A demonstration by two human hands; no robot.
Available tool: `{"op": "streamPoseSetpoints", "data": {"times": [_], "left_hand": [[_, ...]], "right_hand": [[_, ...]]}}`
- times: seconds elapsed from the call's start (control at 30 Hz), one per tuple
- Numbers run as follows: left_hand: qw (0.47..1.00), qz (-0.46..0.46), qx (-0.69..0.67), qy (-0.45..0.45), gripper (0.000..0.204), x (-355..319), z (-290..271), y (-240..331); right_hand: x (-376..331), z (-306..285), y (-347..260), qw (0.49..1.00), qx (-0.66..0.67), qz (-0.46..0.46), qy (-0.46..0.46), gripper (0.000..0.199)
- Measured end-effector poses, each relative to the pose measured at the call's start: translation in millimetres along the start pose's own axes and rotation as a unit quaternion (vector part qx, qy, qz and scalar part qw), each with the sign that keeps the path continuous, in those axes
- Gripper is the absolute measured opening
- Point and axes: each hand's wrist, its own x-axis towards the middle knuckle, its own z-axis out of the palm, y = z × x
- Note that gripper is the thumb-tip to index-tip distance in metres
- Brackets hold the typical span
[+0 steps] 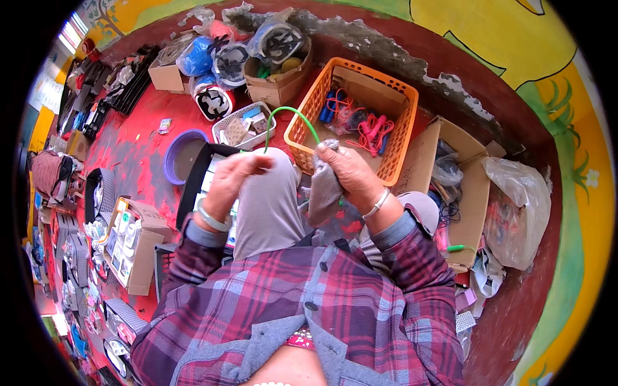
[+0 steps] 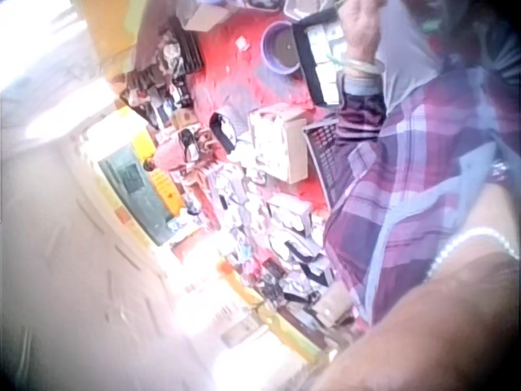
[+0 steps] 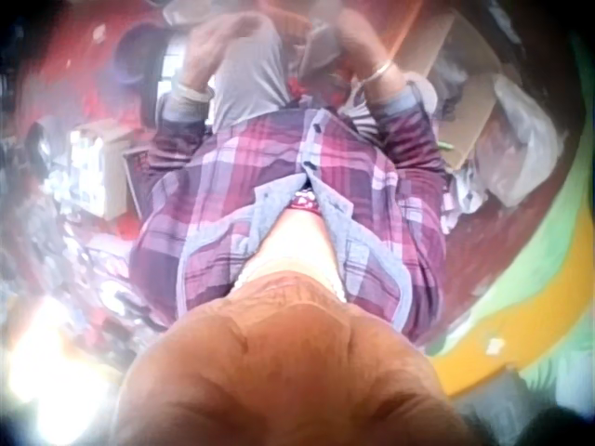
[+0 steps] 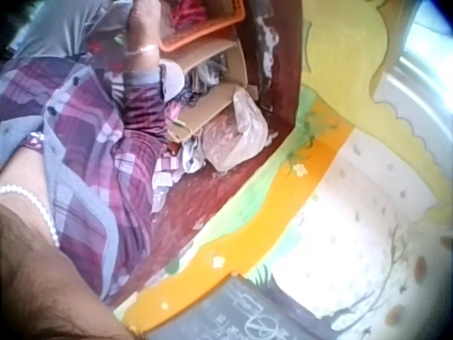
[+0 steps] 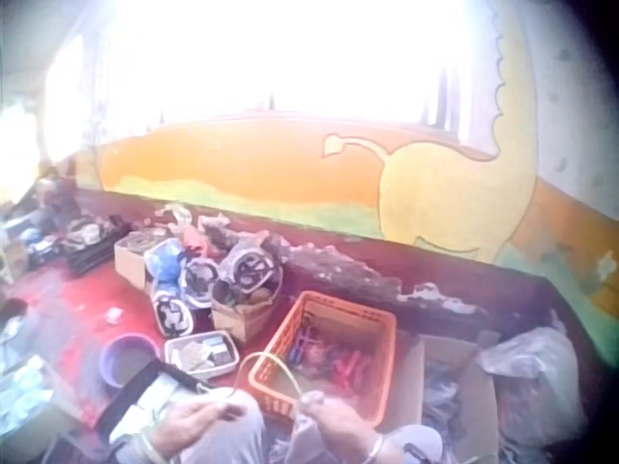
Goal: The person wipes jump rope handles with a cloth, coils the green cords by hand, and places the jump ropes into an orange crate. They also handle and look at a jump rope already in its plastic packaging.
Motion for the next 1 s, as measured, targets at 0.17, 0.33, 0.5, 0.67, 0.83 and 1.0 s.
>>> {"op": "streamPoseSetpoints", "data": {"times": [0.17,0.33,0.5,0.67,0.83,1.0], "left_hand": [[0.983,-0.022,-0.18,0.023,0.037,29,64,11],[0.938,0.002,-0.34,0.067,0.035,37,81,16],[0.907,0.018,-0.405,0.112,0.034,38,92,26],[0.854,-0.009,-0.51,0.104,0.034,46,83,31],[0.855,-0.032,-0.506,0.11,0.032,55,54,36],[0.863,0.028,-0.476,0.167,0.03,70,23,43]], "right_hand": [[-4,22,3,0.99,-0.138,-0.021,-0.017,0.028],[-7,17,6,0.979,-0.186,-0.05,-0.064,0.027],[-10,20,-1,0.977,-0.18,-0.069,-0.091,0.029],[-11,18,-3,0.974,-0.197,-0.052,-0.103,0.034],[-12,14,1,0.968,-0.224,-0.037,-0.109,0.033],[-17,5,1,0.957,-0.265,-0.029,-0.115,0.032]]}}
